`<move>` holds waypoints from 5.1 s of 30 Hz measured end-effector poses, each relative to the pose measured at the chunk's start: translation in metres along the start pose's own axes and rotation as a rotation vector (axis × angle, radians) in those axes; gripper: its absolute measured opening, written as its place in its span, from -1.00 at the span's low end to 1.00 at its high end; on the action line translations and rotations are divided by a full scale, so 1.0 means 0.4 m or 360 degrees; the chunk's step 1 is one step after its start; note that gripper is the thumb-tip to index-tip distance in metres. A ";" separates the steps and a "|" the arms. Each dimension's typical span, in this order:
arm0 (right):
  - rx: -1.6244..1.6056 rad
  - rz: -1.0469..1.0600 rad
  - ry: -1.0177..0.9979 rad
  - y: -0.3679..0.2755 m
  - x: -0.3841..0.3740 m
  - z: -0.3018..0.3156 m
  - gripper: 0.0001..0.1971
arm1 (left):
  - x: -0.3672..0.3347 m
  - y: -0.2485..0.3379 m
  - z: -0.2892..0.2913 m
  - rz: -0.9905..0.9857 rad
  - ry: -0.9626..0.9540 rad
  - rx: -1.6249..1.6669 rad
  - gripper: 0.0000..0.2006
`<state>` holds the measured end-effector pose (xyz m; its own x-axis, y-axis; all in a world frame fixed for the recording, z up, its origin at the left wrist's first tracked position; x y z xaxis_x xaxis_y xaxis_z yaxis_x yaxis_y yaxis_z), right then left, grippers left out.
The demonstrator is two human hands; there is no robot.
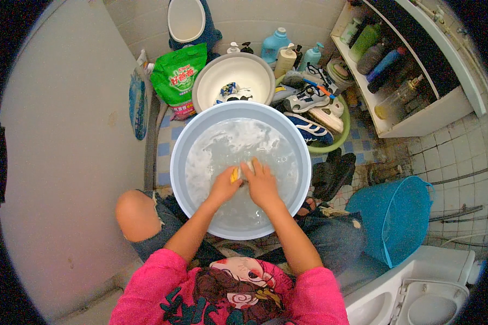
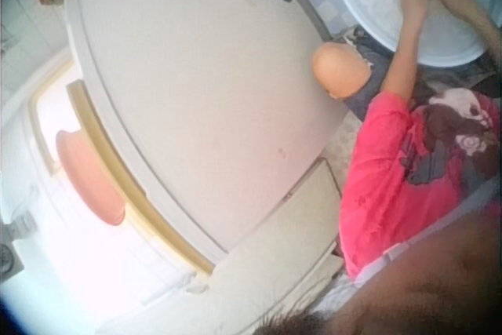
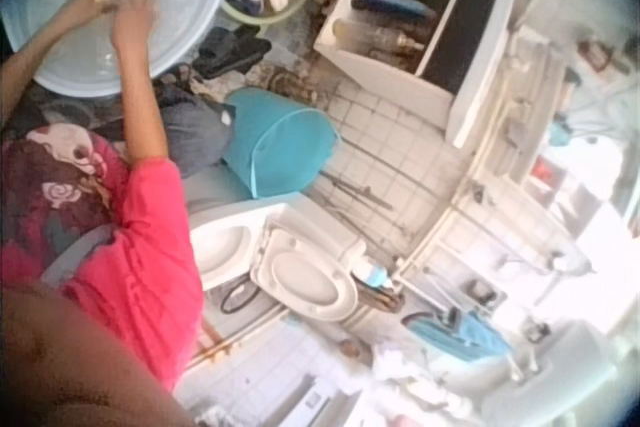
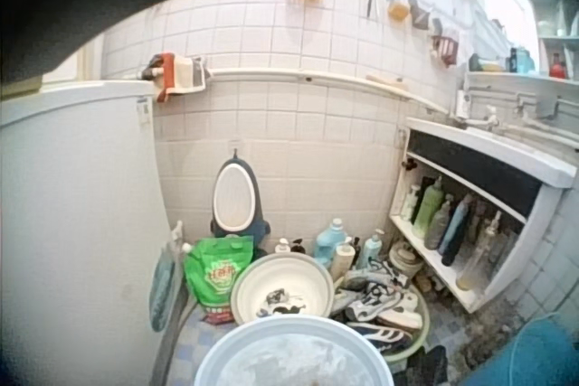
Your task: The person washes socks by hand in a basin of soapy water, scrubbing them and placing them into an adjacent basin.
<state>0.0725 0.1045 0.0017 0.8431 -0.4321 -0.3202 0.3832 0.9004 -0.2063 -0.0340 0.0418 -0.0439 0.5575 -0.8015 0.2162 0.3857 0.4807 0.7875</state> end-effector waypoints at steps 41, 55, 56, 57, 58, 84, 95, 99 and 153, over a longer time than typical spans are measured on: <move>-0.1588 -0.1114 -0.0286 0.071 0.009 -0.098 -0.73 | -0.006 -0.047 -0.029 0.0770 -0.0096 0.1300 -0.76; -0.0542 -0.0658 -0.0226 0.050 -0.030 0.000 -0.77 | 0.000 -0.008 -0.024 0.0933 -0.0286 0.1508 -0.68; -0.0558 -0.0646 -0.0236 -0.005 -0.042 0.007 -0.77 | -0.007 -0.046 -0.016 0.0925 -0.0237 0.1582 -0.68; -0.0613 -0.0402 -0.0086 -0.074 -0.064 0.034 -0.79 | -0.006 -0.065 -0.017 0.0916 -0.0201 0.1660 -0.68; -0.0657 -0.0162 0.0071 -0.119 -0.077 0.064 -0.80 | -0.006 -0.054 -0.019 0.0920 -0.0204 0.1663 -0.68; -0.1272 -0.0274 0.0047 0.057 -0.063 0.079 -0.73 | -0.015 0.064 0.036 0.0065 -0.0322 0.0798 -0.58; -0.1097 -0.0407 0.0018 0.013 -0.072 0.111 -0.60 | 0.005 0.077 0.052 0.0065 0.0053 0.0961 -0.66; -0.1526 -0.0352 0.0268 -0.013 -0.074 0.112 -0.63 | 0.033 0.086 0.048 0.1037 -0.0463 0.1746 -0.66; -0.1538 -0.0522 -0.0759 0.005 -0.108 -0.004 -0.86 | -0.044 0.256 0.125 -0.1142 -0.0157 -0.0859 -0.88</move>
<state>0.0362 0.1249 0.0135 0.8928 -0.3903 0.2246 0.3342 0.2399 -0.9115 -0.0410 0.0873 0.0618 -0.0061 -0.9879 -0.1547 0.9230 -0.0650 0.3793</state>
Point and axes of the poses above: each hand's wrist, its own x-axis away from the middle knuckle, its own z-axis out of the back of the hand, y = z × x, the point moved 6 cm from there along -x, towards the middle knuckle, and after that the axes turned 13 degrees about z, right-handed, at the moved point
